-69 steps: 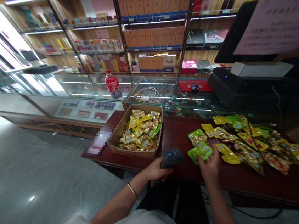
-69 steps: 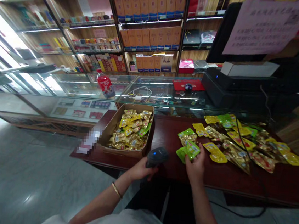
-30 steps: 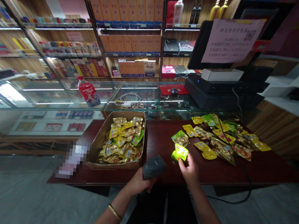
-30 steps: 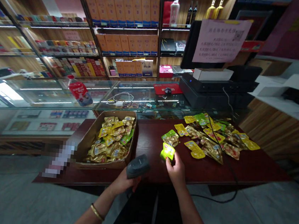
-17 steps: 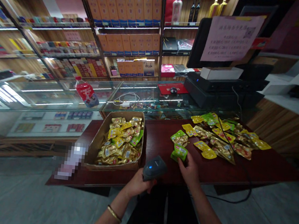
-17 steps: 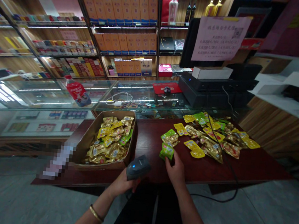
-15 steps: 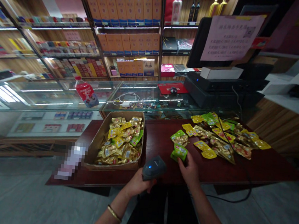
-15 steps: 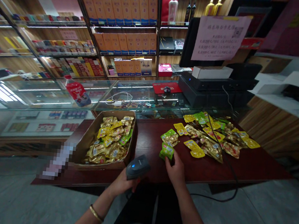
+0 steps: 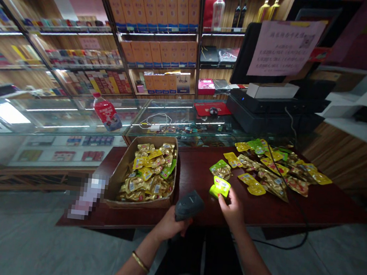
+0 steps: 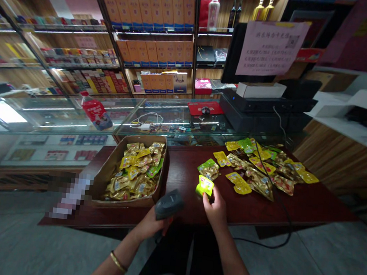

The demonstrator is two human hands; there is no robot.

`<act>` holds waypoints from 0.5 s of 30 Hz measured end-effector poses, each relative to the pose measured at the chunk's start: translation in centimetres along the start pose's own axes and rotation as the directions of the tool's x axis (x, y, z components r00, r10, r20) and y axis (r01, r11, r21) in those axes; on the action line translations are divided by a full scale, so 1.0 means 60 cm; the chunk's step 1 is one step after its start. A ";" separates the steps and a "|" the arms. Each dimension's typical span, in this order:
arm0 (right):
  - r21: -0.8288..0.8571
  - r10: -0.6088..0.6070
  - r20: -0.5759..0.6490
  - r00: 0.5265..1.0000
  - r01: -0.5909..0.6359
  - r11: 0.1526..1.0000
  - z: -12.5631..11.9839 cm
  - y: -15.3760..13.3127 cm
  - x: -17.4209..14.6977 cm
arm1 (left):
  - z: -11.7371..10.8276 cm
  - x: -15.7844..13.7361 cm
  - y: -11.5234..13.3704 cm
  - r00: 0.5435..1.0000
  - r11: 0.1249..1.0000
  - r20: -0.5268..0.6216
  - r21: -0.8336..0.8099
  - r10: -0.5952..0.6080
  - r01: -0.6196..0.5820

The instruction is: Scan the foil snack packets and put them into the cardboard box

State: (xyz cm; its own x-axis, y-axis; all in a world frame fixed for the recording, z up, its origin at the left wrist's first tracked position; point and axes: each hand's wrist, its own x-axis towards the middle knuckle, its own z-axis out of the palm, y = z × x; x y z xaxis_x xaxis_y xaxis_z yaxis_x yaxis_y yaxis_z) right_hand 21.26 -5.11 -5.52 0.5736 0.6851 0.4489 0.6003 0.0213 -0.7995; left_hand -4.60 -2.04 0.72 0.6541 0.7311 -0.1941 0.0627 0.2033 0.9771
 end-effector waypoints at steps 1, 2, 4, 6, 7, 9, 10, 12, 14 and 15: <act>-0.003 0.005 -0.003 1.000 -0.005 1.000 0.000 -0.002 0.000 | 0.002 0.001 0.001 1.000 1.000 -0.006 0.001 0.003 -0.003; -0.003 0.008 -0.004 1.000 -0.008 1.000 0.000 -0.005 0.000 | 0.004 0.002 0.003 1.000 1.000 -0.012 0.004 0.010 -0.010; 0.024 0.014 0.020 1.000 -0.014 1.000 -0.001 -0.011 -0.001 | 0.007 0.003 0.009 1.000 1.000 -0.022 0.010 0.019 -0.018; 0.074 0.031 0.061 0.998 -0.035 0.997 -0.004 -0.019 -0.001 | 0.010 0.002 0.016 1.000 1.000 -0.023 0.018 0.019 -0.019; 0.092 0.040 0.075 0.996 -0.047 0.995 -0.005 -0.022 -0.001 | 0.012 0.002 0.020 1.000 0.999 -0.022 0.026 0.021 -0.020; 0.096 0.033 0.083 0.996 -0.041 0.995 -0.008 -0.029 0.001 | 0.018 0.000 0.028 1.000 0.999 -0.023 0.047 0.017 -0.016; 0.084 0.013 0.080 0.997 -0.020 0.996 -0.009 -0.031 0.002 | 0.021 -0.002 0.031 1.000 0.998 -0.030 0.058 0.010 -0.009; 0.068 -0.042 0.097 0.994 0.036 0.997 -0.012 -0.036 0.005 | 0.030 -0.005 0.036 0.999 0.998 -0.044 0.067 -0.013 0.016; 0.083 -0.073 0.118 0.990 0.063 0.995 -0.016 -0.039 0.008 | 0.042 -0.010 0.043 0.999 0.998 -0.042 0.053 -0.033 0.036; 0.095 -0.072 0.120 0.990 0.060 0.994 -0.017 -0.040 0.009 | 0.048 -0.013 0.047 0.998 0.998 -0.040 0.041 -0.038 0.040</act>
State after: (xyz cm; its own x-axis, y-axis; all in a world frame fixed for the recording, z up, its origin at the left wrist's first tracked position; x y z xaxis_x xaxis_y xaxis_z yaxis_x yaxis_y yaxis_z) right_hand 20.66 -5.54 -2.97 0.4582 0.7642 0.4540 0.5783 0.1317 -0.8051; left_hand -2.74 -3.90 3.88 0.6205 0.7484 -0.2344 0.1196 0.2052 0.9714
